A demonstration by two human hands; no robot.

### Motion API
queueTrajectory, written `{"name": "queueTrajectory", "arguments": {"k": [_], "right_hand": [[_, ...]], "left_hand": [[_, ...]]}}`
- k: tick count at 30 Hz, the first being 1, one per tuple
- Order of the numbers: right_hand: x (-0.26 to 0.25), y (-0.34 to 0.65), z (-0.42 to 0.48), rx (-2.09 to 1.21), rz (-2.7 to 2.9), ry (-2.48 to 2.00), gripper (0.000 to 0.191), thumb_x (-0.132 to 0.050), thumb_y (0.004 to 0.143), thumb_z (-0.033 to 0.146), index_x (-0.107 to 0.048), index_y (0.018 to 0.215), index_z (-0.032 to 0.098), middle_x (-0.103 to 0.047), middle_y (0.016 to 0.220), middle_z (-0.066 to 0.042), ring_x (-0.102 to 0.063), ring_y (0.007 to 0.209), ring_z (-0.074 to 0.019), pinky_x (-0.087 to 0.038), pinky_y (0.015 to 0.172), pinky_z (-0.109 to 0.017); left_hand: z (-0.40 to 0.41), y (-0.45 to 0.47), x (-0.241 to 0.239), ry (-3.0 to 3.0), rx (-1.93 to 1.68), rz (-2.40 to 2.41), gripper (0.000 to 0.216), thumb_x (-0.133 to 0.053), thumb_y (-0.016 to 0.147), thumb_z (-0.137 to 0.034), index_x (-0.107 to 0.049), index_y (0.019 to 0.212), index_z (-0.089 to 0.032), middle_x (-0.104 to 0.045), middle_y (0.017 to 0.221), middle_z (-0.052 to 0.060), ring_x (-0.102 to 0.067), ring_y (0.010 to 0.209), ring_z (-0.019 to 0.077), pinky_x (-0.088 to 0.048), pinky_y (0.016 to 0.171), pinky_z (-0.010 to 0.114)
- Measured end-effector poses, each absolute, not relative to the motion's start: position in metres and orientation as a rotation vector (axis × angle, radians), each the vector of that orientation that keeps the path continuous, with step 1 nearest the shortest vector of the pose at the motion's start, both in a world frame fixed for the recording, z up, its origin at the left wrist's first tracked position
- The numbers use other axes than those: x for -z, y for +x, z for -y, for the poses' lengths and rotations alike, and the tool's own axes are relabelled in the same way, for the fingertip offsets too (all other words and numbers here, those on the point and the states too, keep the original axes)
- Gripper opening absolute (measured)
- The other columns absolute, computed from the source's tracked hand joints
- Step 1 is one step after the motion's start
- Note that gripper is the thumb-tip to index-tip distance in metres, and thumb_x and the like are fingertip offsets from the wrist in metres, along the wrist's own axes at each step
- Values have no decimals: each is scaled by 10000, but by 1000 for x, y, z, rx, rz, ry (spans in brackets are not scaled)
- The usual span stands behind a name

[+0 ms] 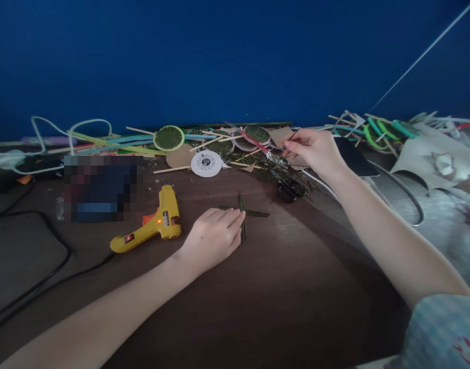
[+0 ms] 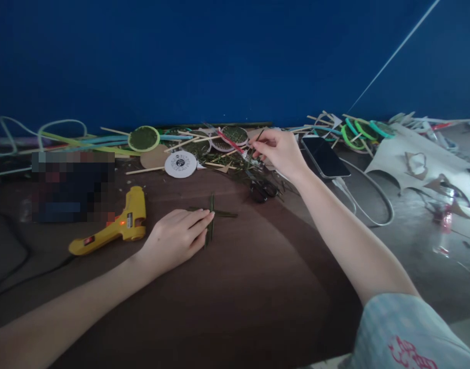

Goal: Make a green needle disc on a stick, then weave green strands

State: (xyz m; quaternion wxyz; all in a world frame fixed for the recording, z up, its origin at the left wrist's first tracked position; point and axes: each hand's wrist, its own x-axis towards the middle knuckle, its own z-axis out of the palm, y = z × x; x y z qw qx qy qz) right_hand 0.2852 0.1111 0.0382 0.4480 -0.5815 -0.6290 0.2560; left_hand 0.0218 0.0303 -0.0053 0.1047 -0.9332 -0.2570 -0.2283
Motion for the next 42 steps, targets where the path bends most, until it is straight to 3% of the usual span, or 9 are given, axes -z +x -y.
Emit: {"name": "queueTrajectory", "arguments": {"k": [6,11,16,19,22,24,29,42], "right_hand": [[-43,277,-102,-698,1700,-1373,145,-603,757,316,-669,841,217,-683,835,-56,-641,676,-182,-518,601,-361],[-45,263,-91,-855,1846,-1335,188,-628,741,351,-705,830,205,-696,778,-42,-630,617,-153,-529,606,-333],[-48,257,-85,-1189,1861,-1148,154,-646,733,289,-714,838,199,-713,861,-41,-672,810,-187,-551,745,-345],[-51,257,-82,-1396,1842,-1058,201,-617,760,248,-696,938,199,-711,946,-41,-661,911,-196,-536,836,-375],[-55,258,-80,-1634,1809,-1009,281,-566,811,280,-643,1063,181,-709,969,-67,-657,931,-204,-531,844,-392],[-58,258,-78,-1752,1795,-1012,284,-547,829,319,-630,1047,156,-716,919,-83,-668,893,-204,-537,823,-390],[-59,260,-78,-1737,2008,-1026,197,-636,756,283,-622,920,174,-717,835,-50,-675,775,-167,-555,724,-321],[-57,253,-76,-1668,2064,-1019,171,-603,733,165,-628,900,196,-699,817,-17,-665,753,-147,-540,694,-282]], "left_hand": [[-31,21,6,-2794,650,837,249,-482,815,-137,-644,1003,-113,-686,944,81,-646,804,202,-520,699,343],[-33,19,8,-2838,738,858,278,-487,786,-106,-638,1015,-147,-685,942,54,-631,828,180,-485,841,371],[-36,18,8,-2918,745,921,306,-479,784,-92,-629,1043,-158,-684,942,37,-625,848,168,-442,899,378],[-37,17,7,-2965,745,987,324,-463,787,-74,-636,1039,-182,-685,929,28,-624,847,164,-423,919,391],[-39,17,6,-2999,737,1054,325,-464,791,-81,-642,1035,-202,-685,924,26,-624,854,170,-405,933,408],[-39,17,5,-3015,727,1092,311,-465,804,-98,-644,1032,-209,-682,927,25,-623,860,173,-393,942,417],[-39,18,2,-3051,708,1163,287,-473,804,-132,-642,1024,-203,-670,928,24,-614,874,173,-361,972,425],[-36,15,-5,-3085,553,1076,408,-568,724,-305,-583,1107,-167,-627,998,63,-585,962,218,-235,1051,482]]}}
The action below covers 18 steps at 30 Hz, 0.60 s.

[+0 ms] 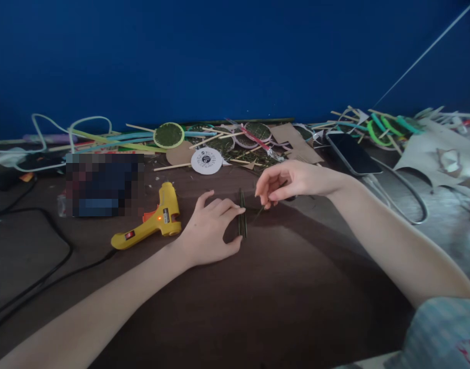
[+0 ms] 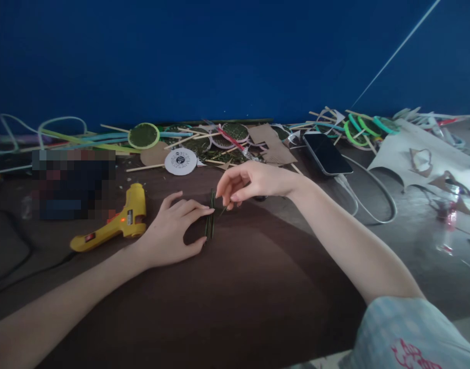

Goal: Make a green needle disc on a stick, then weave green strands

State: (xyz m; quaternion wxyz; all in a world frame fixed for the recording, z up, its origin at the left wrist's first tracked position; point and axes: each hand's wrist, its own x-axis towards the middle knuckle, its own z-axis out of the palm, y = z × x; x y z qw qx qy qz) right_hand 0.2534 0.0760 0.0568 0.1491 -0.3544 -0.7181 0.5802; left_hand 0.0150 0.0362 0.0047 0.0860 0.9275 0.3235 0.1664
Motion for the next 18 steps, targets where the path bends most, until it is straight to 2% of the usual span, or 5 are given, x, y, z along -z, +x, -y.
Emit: {"name": "queueTrajectory", "arguments": {"k": [8,13,18], "right_hand": [[-55,248,-75,-1724,2047,-1037,176,-635,725,170,-610,899,157,-692,832,-32,-666,763,-138,-531,690,-255],[-52,243,-73,-1753,2039,-1045,175,-622,722,133,-604,896,144,-685,823,-35,-667,760,-139,-527,667,-243],[-52,240,-69,-1778,2091,-1058,183,-612,730,126,-608,912,147,-689,836,-37,-661,781,-141,-525,699,-263]], "left_hand": [[-38,13,-8,2856,-389,-874,547,-611,694,-426,-565,1147,-123,-614,1022,76,-560,990,237,-264,1040,440],[-40,12,-9,2826,-385,-866,516,-581,714,-421,-583,1137,-125,-614,1024,78,-561,993,236,-246,1053,437],[-42,11,-10,2764,-384,-863,398,-500,776,-363,-598,1099,-152,-626,1030,64,-572,987,224,-203,1071,451]]}}
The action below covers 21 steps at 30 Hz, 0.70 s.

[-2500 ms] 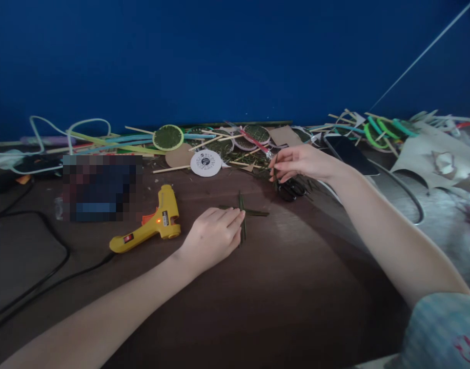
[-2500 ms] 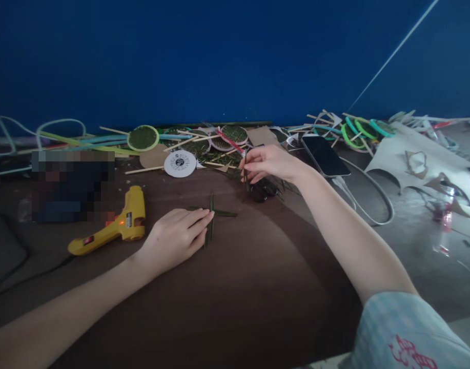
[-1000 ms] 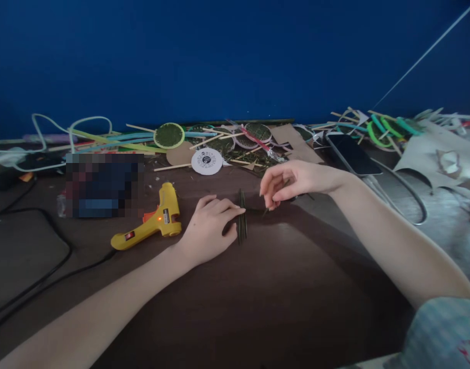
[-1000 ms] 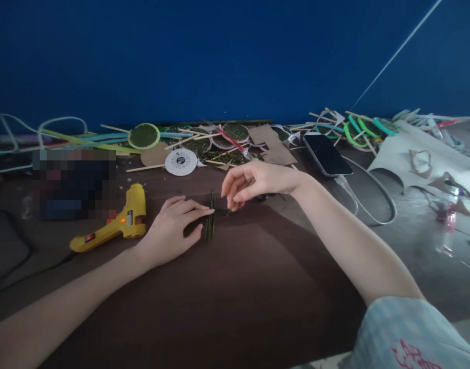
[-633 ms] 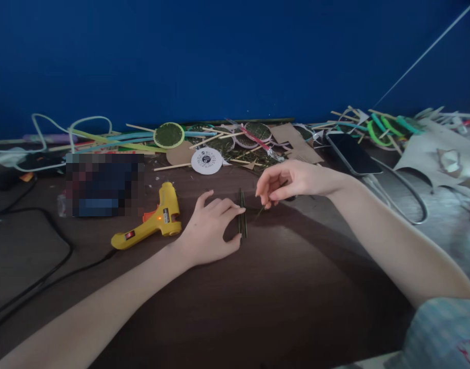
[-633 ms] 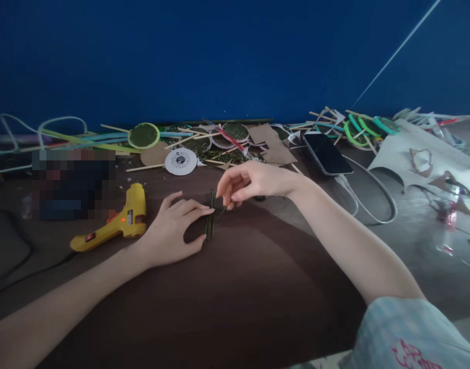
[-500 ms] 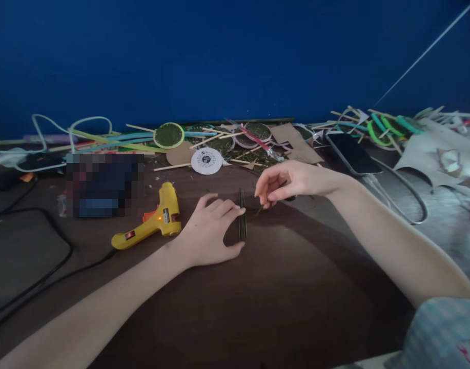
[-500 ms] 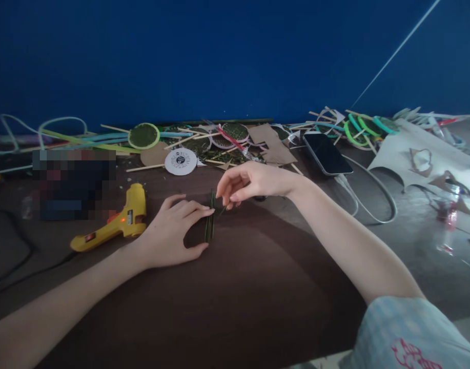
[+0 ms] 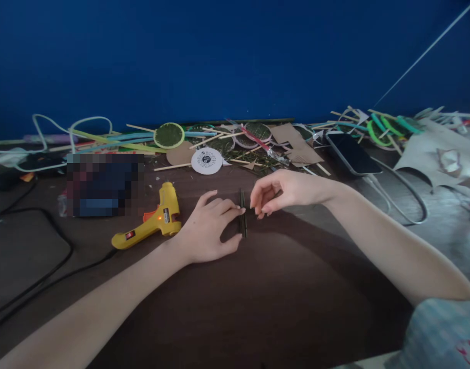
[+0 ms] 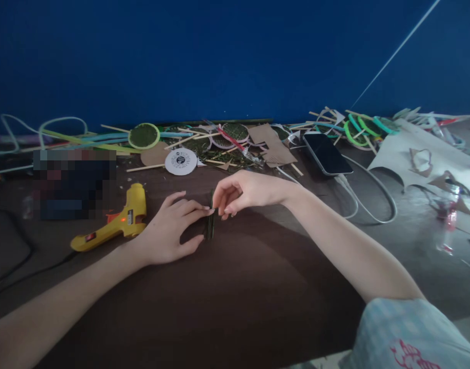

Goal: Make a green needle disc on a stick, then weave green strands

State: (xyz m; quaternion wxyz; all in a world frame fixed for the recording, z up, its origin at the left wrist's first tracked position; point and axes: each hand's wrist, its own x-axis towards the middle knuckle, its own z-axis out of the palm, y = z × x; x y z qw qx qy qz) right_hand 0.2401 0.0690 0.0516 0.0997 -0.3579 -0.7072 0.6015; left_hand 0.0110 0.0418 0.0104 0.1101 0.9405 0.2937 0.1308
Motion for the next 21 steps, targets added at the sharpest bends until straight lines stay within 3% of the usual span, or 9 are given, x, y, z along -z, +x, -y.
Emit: {"name": "queueTrajectory", "arguments": {"k": [7,14,21], "right_hand": [[-53,234,-63,-1949,2089,-1028,207,-614,730,110,-611,934,136,-691,917,-53,-651,880,-150,-506,805,-292],[-50,233,-62,-1987,2182,-994,306,-614,744,146,-604,1050,138,-654,1095,-75,-601,1035,-156,-462,910,-280],[-53,231,-61,-1939,2208,-1070,304,-602,748,147,-606,1052,141,-651,1112,-73,-597,1046,-156,-458,915,-271]], "left_hand": [[-44,10,-9,2695,-358,-857,320,-375,856,-298,-590,1067,-190,-621,1045,52,-563,1012,211,-183,1066,472],[-44,9,-9,2689,-370,-848,323,-422,847,-352,-583,1063,-174,-613,1012,53,-557,1006,215,-172,1071,480],[-45,11,-3,2734,-367,-910,290,-385,836,-176,-580,1050,-195,-616,1007,37,-559,995,187,-187,1078,453]]}}
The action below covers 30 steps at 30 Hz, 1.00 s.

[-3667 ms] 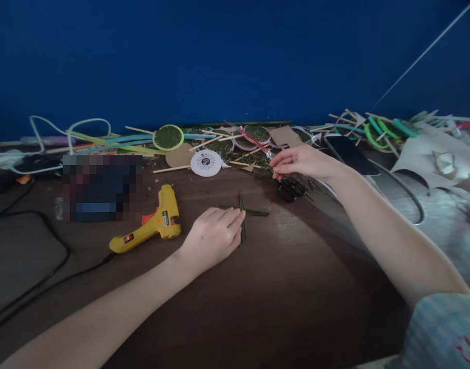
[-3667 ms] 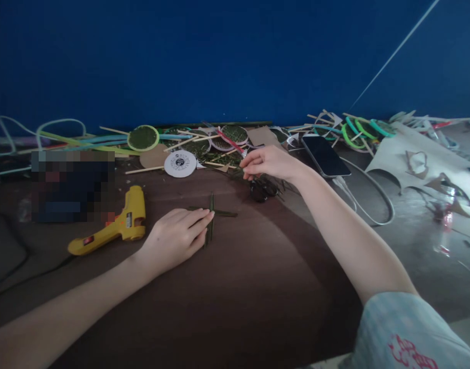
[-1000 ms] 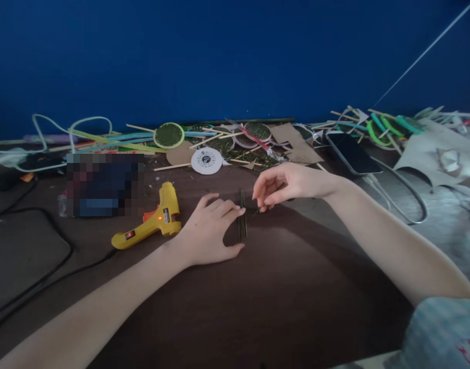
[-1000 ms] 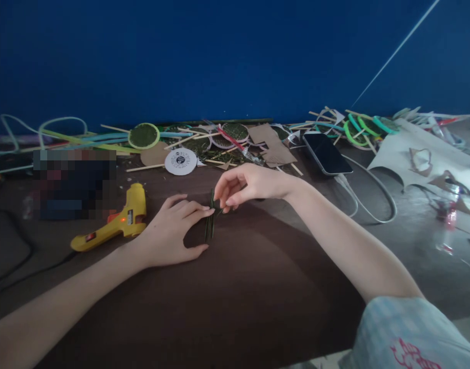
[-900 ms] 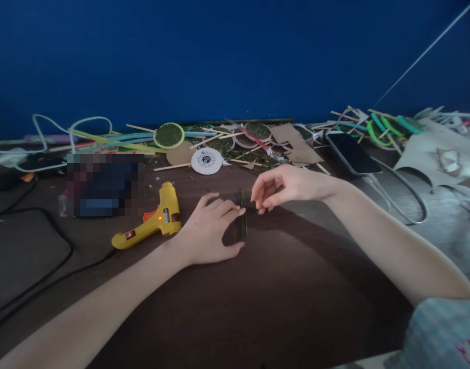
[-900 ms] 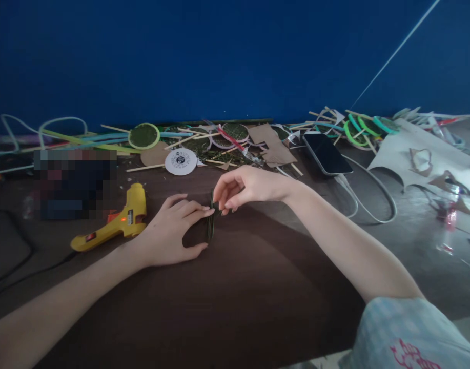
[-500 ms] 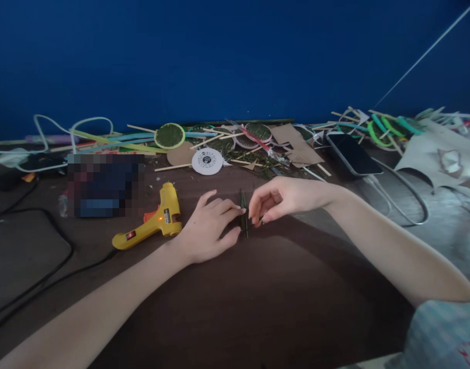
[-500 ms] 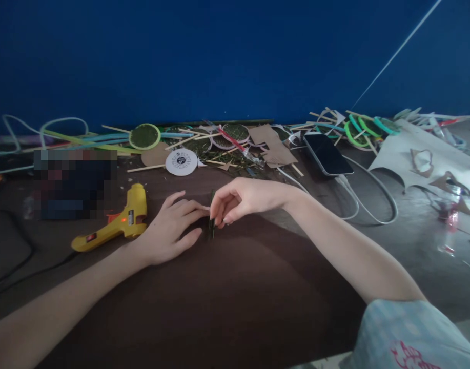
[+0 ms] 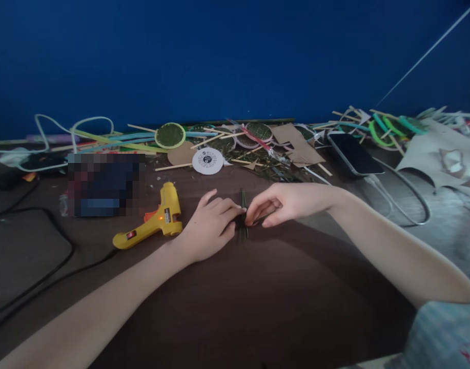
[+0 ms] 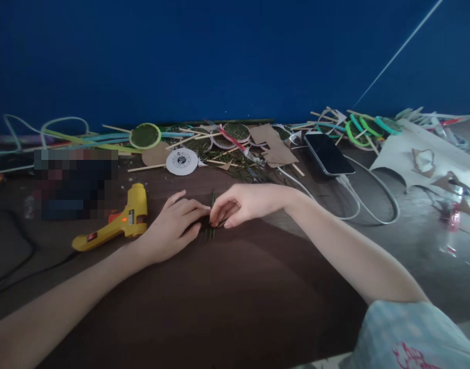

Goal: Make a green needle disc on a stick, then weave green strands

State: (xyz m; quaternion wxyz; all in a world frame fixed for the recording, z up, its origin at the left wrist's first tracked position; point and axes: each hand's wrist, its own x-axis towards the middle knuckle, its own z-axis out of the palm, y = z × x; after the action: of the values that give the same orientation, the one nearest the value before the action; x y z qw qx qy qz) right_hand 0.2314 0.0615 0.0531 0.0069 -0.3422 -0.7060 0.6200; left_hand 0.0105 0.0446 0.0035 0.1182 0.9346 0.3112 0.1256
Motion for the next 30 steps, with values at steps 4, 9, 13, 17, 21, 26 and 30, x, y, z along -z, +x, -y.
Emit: {"name": "queueTrajectory", "arguments": {"k": [4,9,13,17,21,26,30], "right_hand": [[-52,230,-60,-1914,2212,-1068,286,-589,755,138,-596,1040,130,-651,1096,-82,-601,1035,-153,-472,889,-258],[-53,227,-59,-1802,2197,-1203,250,-561,768,170,-568,1015,138,-664,960,-76,-662,748,-135,-508,601,-223],[-52,225,-57,-1670,2285,-1343,164,-583,753,233,-556,895,156,-627,612,15,-599,518,-106,-416,445,-193],[-44,222,-55,-1490,2366,-1400,99,-580,739,261,-566,774,170,-564,466,50,-559,448,-101,-387,461,-201],[-36,219,-53,-1334,2354,-1476,128,-575,735,295,-555,689,177,-565,482,53,-525,399,-86,-380,471,-213],[-35,217,-52,-1262,2332,-1540,131,-571,728,296,-553,676,176,-572,509,45,-500,370,-76,-368,447,-213],[-34,216,-52,-1275,2302,-1605,145,-547,741,308,-568,692,172,-587,523,26,-499,367,-82,-355,428,-214]], "left_hand": [[-45,11,1,2773,-382,-908,231,-436,850,-205,-582,1029,-200,-620,1002,31,-564,982,187,-185,1084,453],[-46,12,3,2798,-403,-918,221,-429,866,-198,-596,1012,-200,-626,975,31,-575,963,186,-212,1075,456],[-47,13,3,2765,-448,-925,264,-410,864,-150,-602,1035,-211,-641,972,23,-585,959,174,-233,1066,450],[-49,15,3,2781,-485,-914,271,-417,851,-114,-617,1009,-207,-653,934,15,-599,917,165,-262,1052,435],[-51,17,3,2790,-532,-928,271,-432,834,-86,-633,972,-205,-660,893,10,-608,882,162,-296,1031,421],[-51,18,2,2769,-561,-950,233,-453,836,-118,-638,945,-209,-659,872,2,-610,869,155,-301,1029,417],[-52,20,0,2776,-565,-979,183,-500,831,-153,-620,961,-200,-653,861,5,-609,861,161,-300,1029,412]]}}
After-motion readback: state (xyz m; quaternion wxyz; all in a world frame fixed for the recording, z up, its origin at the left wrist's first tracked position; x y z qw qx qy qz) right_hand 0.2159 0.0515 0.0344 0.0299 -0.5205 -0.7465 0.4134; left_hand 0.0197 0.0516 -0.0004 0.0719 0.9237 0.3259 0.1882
